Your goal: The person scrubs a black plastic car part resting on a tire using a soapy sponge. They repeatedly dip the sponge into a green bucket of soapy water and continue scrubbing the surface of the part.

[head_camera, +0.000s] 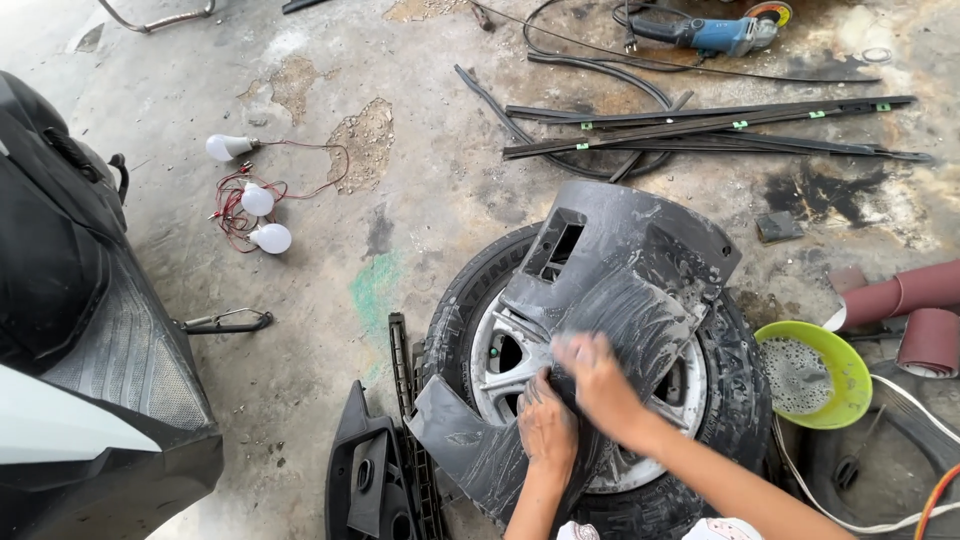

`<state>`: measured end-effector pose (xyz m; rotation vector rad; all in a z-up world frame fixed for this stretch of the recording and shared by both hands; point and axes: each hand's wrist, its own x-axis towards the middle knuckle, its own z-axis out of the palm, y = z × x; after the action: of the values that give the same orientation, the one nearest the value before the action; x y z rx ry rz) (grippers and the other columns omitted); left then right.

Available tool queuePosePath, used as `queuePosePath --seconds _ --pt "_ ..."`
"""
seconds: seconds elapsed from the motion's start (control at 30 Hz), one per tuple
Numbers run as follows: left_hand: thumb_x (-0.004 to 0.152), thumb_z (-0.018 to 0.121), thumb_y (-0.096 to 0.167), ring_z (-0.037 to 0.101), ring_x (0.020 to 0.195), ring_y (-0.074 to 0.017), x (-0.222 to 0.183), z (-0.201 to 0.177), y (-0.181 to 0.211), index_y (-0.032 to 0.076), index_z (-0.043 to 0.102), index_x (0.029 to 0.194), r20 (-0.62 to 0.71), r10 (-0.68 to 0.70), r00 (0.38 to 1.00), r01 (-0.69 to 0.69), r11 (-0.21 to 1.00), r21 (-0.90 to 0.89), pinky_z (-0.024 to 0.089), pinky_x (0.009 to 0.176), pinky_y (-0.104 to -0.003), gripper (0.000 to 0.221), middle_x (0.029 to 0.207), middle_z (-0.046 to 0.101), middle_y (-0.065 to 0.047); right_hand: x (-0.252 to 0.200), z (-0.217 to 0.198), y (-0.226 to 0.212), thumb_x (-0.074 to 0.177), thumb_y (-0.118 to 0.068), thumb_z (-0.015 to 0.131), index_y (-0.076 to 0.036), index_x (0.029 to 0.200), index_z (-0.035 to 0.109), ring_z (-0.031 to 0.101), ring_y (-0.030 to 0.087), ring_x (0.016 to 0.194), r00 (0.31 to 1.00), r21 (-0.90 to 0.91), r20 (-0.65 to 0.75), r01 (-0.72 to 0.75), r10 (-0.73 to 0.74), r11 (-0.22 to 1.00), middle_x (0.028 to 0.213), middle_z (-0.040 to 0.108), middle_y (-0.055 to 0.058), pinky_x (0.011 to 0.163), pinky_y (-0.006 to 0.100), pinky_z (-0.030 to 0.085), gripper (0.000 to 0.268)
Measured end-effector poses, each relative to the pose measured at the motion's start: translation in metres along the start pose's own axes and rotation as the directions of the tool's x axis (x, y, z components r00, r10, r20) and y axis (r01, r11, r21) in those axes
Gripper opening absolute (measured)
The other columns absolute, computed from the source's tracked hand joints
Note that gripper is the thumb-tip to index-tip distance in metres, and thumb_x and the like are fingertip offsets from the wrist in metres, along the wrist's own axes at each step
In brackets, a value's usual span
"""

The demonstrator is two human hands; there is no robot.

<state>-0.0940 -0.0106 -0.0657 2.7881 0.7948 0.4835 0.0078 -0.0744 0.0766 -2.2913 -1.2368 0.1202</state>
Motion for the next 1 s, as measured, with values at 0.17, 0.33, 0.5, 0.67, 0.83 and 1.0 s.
queuePosePath --seconds 0.17,0.33,0.5,0.67,0.83,1.0 --pt "0.080 0.054 -0.009 0.068 0.101 -0.0317 0.001 -0.008 -0.001 -0.006 0.051 0.135 -0.069 0.018 0.997 -0.018 1.000 0.010 0.056 0.085 -0.040 0.056 0.110 0.068 -0.017 0.026 -0.018 0.055 0.082 0.022 0.040 -0.010 0.134 0.055 0.052 0.021 0.089 0.992 0.120 -0.080 -0.088 0.098 0.989 0.106 0.055 0.016 0.062 0.018 0.053 0.063" --pt "0.092 0.048 -0.005 0.069 0.102 -0.0319 0.004 -0.031 0.014 -0.004 0.052 0.135 -0.085 0.022 0.996 -0.023 1.000 -0.002 0.055 0.082 -0.041 0.043 0.113 0.069 -0.017 0.003 -0.036 0.011 0.096 0.009 0.034 0.007 0.104 0.050 0.055 0.027 0.117 0.895 0.543 -0.061 -0.342 0.441 0.767 0.110 0.054 0.018 0.104 0.027 0.052 0.018" --pt "0.106 0.021 0.049 -0.008 0.159 -0.0270 0.027 -0.066 0.031 0.008 0.001 0.163 0.028 0.323 0.946 -0.311 0.878 0.364 -0.008 0.127 -0.049 0.073 0.172 -0.007 -0.014 0.007 -0.010 0.113 0.092 0.010 0.049 -0.019 0.139 0.049 0.045 0.010 0.067 0.936 -0.114 -0.347 0.019 -0.057 0.993 0.098 0.056 0.007 0.042 0.016 0.034 0.055" --pt "0.109 0.027 0.046 0.016 0.161 -0.0179 0.043 -0.050 0.053 0.013 0.020 0.165 0.056 0.562 0.825 -0.554 0.785 0.278 0.010 0.132 -0.041 0.066 0.174 0.018 -0.004 0.003 -0.004 0.148 0.083 0.018 0.052 -0.011 0.130 0.063 0.057 0.022 0.083 0.778 0.230 -0.542 -0.226 0.317 0.947 0.103 0.056 0.011 0.070 0.028 0.052 0.056" --pt "0.111 0.006 0.037 -0.004 0.160 -0.0229 0.113 -0.040 0.078 0.006 -0.001 0.163 0.021 0.610 0.792 -0.592 0.760 0.269 -0.005 0.133 -0.040 0.061 0.172 -0.005 -0.012 -0.051 0.023 0.130 0.076 0.023 0.053 -0.022 0.142 0.045 0.057 0.013 0.084 0.871 0.177 -0.433 -0.171 0.232 0.969 0.110 0.054 0.008 0.055 0.015 0.054 0.080" --pt "0.111 0.017 0.034 0.007 0.160 -0.0217 0.122 -0.090 0.086 0.010 0.018 0.164 0.488 0.421 0.764 -0.417 0.900 -0.123 0.001 0.128 -0.045 0.058 0.173 0.013 -0.008 -0.020 -0.007 0.140 0.092 0.013 0.052 0.002 0.103 0.069 0.060 0.029 0.083 0.671 0.239 -0.652 -0.260 0.353 0.936 0.099 0.062 0.015 0.074 0.039 0.051 0.023"
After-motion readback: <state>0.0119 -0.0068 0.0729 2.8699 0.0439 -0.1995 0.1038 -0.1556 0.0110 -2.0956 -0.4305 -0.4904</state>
